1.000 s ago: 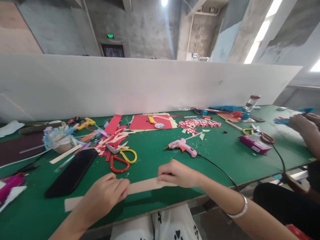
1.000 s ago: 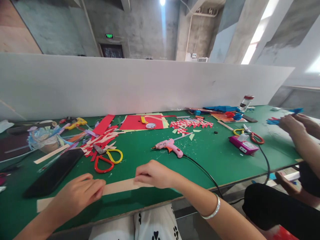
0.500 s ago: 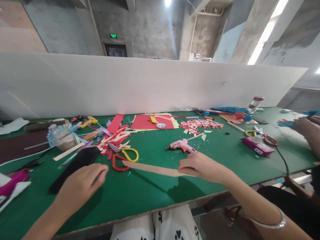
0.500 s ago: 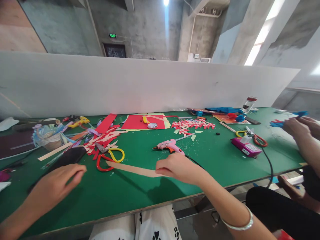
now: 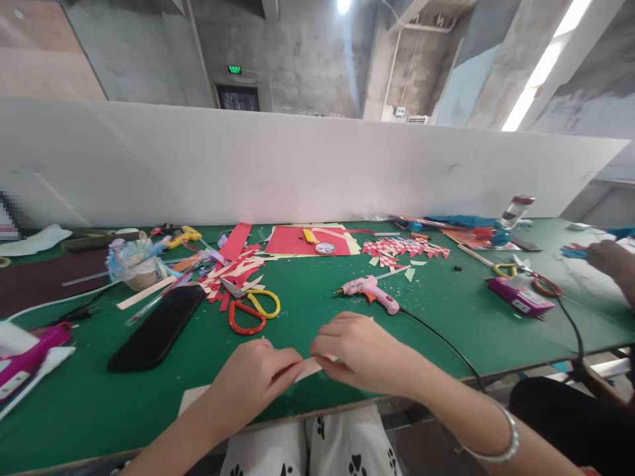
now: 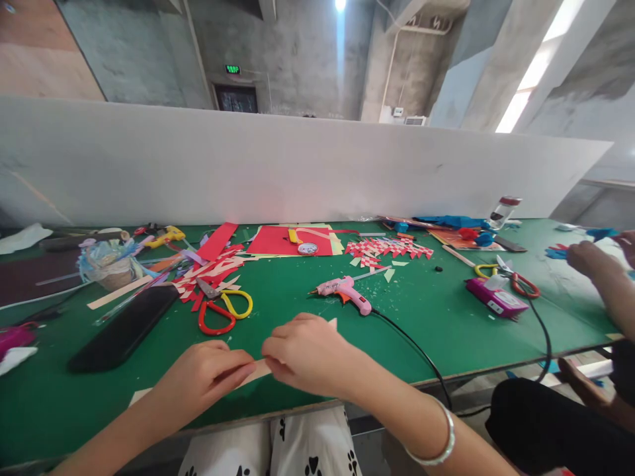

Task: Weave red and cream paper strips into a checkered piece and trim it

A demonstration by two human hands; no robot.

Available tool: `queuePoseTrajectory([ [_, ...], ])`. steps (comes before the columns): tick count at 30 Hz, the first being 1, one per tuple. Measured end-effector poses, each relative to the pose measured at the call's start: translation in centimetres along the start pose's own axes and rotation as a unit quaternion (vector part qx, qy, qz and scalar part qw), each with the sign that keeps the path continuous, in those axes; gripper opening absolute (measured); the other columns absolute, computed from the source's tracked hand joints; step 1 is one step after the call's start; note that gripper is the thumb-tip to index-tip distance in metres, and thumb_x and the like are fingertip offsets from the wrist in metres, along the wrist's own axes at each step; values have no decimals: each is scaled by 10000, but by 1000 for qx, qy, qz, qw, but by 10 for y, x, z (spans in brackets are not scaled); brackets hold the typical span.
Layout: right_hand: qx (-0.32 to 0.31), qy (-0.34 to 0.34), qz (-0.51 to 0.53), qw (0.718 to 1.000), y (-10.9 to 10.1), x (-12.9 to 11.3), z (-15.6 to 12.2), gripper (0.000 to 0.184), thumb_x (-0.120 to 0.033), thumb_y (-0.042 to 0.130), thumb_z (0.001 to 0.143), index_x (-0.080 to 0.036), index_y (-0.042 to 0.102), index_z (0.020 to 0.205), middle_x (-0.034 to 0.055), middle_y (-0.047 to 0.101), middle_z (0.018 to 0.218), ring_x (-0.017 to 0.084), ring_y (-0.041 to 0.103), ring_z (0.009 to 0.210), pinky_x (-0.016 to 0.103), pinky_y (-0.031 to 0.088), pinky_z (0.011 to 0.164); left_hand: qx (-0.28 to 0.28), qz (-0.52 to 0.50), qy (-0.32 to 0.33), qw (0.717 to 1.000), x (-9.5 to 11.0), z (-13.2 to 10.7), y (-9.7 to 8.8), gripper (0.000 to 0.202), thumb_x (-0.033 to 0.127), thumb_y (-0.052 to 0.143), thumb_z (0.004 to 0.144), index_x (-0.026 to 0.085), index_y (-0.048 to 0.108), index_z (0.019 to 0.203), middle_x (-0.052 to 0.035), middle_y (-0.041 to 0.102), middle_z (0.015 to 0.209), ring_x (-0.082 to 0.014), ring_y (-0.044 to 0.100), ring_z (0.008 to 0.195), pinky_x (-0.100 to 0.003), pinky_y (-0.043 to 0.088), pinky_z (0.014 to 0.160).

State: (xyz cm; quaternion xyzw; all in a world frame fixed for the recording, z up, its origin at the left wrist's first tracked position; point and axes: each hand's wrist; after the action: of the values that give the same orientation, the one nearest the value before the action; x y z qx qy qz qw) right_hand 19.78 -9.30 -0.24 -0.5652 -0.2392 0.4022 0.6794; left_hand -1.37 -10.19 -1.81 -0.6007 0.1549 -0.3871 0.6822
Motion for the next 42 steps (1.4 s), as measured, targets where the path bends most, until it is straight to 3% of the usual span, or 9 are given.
queuePoseTrajectory([
  [9,55,59,133,988,22,-4,8,90,-147,491,688,-186,568,716,-42,524,541,76,384,479,195,219,477,-47,-204,-117,971,12,2,1,446,401,343,898,170,389,519,60,298,471,-66,304,435,-219,183,423],
  [19,76,137,194,968,26,43,-25,128,-100,424,653,-184,430,557,-49,418,489,69,340,459,181,260,459,-39,-104,-119,987,-13,-20,-16,413,379,340,899,180,549,604,39,386,528,-81,326,483,-186,235,429],
  [23,103,207,71,970,16,62,-46,117,-114,438,650,-189,439,560,-44,435,487,78,353,447,192,271,469,-44,-76,-125,988,-26,-28,-27,388,383,365,888,192,609,654,35,447,530,-83,377,477,-180,257,429],
  [26,155,224,29,962,4,55,-46,109,-137,445,715,-191,499,636,-28,503,539,97,429,489,201,313,500,-57,-62,-129,988,-29,-26,-33,396,401,382,880,195,608,630,40,445,500,-82,381,449,-181,256,419],
  [28,171,157,57,971,-1,40,-37,115,-163,443,789,-186,551,756,12,601,702,123,532,649,220,383,616,-62,-58,-118,989,-27,-20,-33,395,407,386,881,197,601,626,41,476,510,-84,408,460,-178,276,437],
  [30,129,80,64,986,-1,23,-24,128,-240,481,834,-183,570,906,54,634,921,156,564,840,258,394,736,-64,-58,-97,992,-23,-15,-32,400,403,377,887,200,599,624,43,494,502,-86,426,462,-180,288,451],
  [32,64,36,55,996,3,10,-11,138,-280,480,869,-182,577,873,47,635,886,147,565,793,253,378,699,-59,-52,-76,994,-20,-11,-31,408,391,366,894,202,599,618,43,517,498,-90,450,465,-188,297,458],
  [38,-64,71,-9,995,14,-5,10,257,-295,417,920,-180,559,741,-9,567,577,103,467,508,236,233,534,-17,15,-15,1000,-7,-5,-20,293,295,350,909,225,626,839,18,673,741,-128,605,644,-216,374,562],
  [42,-72,93,38,992,16,-10,17,311,-360,406,919,-182,556,713,-10,546,563,85,406,472,236,157,485,55,138,79,986,1,3,-4,360,236,294,923,189,533,658,19,573,544,-125,523,482,-246,312,490],
])
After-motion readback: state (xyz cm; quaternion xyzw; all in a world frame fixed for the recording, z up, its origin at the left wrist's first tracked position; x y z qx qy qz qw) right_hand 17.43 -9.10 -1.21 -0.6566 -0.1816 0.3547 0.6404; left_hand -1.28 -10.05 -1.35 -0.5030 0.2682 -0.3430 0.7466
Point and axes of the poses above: each hand's wrist, its own z-axis towards the middle knuckle, its own y-axis out of the palm, x = y × z
